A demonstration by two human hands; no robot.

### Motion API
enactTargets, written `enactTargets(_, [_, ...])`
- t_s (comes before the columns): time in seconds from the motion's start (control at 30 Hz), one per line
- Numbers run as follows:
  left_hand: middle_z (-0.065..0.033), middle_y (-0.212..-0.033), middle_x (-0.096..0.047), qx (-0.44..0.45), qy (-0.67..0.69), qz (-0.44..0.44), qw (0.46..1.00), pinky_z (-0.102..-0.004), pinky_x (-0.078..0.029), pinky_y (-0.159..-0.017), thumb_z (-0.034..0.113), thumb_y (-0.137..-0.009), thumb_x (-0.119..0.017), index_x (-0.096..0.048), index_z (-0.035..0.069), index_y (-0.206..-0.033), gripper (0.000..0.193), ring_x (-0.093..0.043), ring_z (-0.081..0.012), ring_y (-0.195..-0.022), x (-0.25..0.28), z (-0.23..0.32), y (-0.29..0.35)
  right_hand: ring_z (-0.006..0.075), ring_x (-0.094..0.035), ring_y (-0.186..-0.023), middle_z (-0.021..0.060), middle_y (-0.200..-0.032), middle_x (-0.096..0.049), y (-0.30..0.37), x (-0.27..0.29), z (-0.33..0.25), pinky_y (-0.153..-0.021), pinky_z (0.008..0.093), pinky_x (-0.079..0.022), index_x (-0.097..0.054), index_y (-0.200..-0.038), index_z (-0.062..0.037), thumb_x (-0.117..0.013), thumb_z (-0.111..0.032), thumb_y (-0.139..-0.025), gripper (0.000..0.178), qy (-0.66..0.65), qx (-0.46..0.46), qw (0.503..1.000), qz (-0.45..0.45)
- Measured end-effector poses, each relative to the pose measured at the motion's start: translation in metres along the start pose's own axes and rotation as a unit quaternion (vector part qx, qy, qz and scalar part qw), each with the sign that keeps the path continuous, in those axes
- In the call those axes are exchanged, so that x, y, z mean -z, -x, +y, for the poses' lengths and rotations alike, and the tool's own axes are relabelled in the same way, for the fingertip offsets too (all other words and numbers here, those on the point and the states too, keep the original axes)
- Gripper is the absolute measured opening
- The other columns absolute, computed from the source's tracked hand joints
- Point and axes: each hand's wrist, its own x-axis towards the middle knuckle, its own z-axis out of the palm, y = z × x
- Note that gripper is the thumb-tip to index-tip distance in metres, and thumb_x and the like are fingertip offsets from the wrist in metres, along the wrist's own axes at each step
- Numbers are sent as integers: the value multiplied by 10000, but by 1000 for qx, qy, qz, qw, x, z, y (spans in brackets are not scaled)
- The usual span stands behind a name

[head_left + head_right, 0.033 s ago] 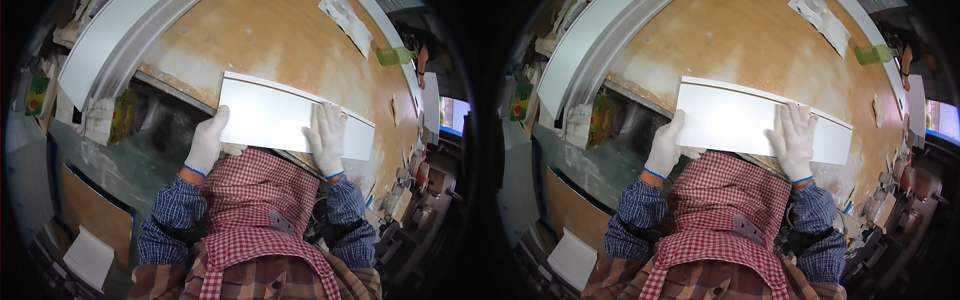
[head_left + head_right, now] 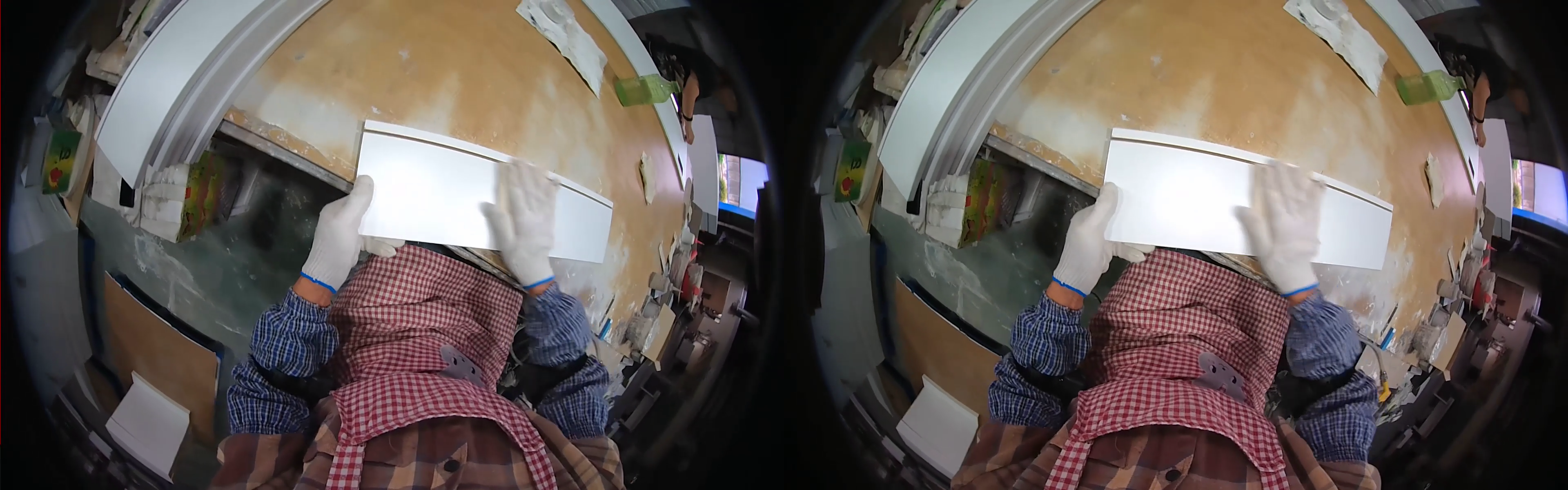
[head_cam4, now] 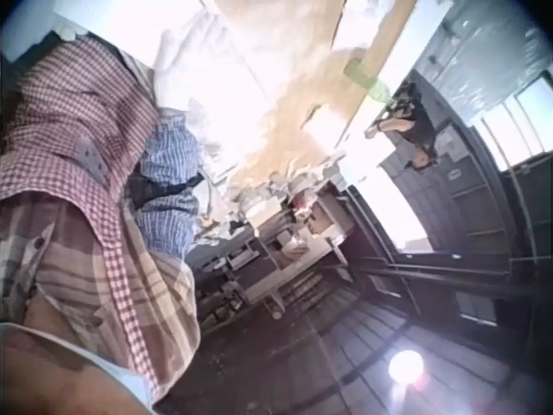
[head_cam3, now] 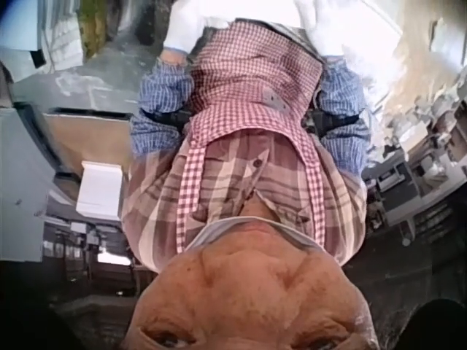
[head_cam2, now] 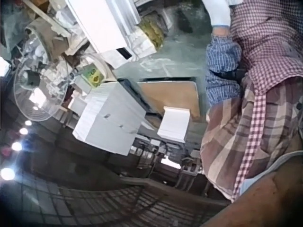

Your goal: Sanding the surface and edges of a white-painted wooden board using a hand-held sanding block.

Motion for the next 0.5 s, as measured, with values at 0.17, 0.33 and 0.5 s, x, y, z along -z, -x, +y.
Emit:
enactTargets(0.17, [-260, -1326, -629, 80, 113, -95, 986, -467, -673, -766, 735, -1004, -396, -401, -101, -1472, 958, -716, -368, -1086, 7, 1, -8, 348, -527, -1256, 115, -1265, -633, -86, -28, -114, -1146, 542, -339, -655, -1229, -83, -685, -384, -890, 455, -124, 108, 985, 53])
enactTargets(0.33, [-147, -1481, -532, -17, 188, -20, 982, -389, -564, -1021, 694, -1014, -457, -398, 3, -1518, 857, -580, -269, -1320, 10, -1, -1, 319, -544, -1061, 92, -997, -564, -80, -23, -148, -1047, 443, -433, -620, -974, -77, -657, -274, -831, 246, -181, 197, 956, 117])
enactTargets(0.5, [-178, -1347, -616, 25, 38, -174, 984, -401, -643, -889, 184, -1081, -515, -510, -59, -1386, 390, -672, -259, -1178, 23, -17, -5, 341, -613, -1064, 134, -1115, -641, -26, -11, -92, -976, 441, -496, -688, -1086, -28, -704, -164, -855, 269, -249, 125, 954, 114])
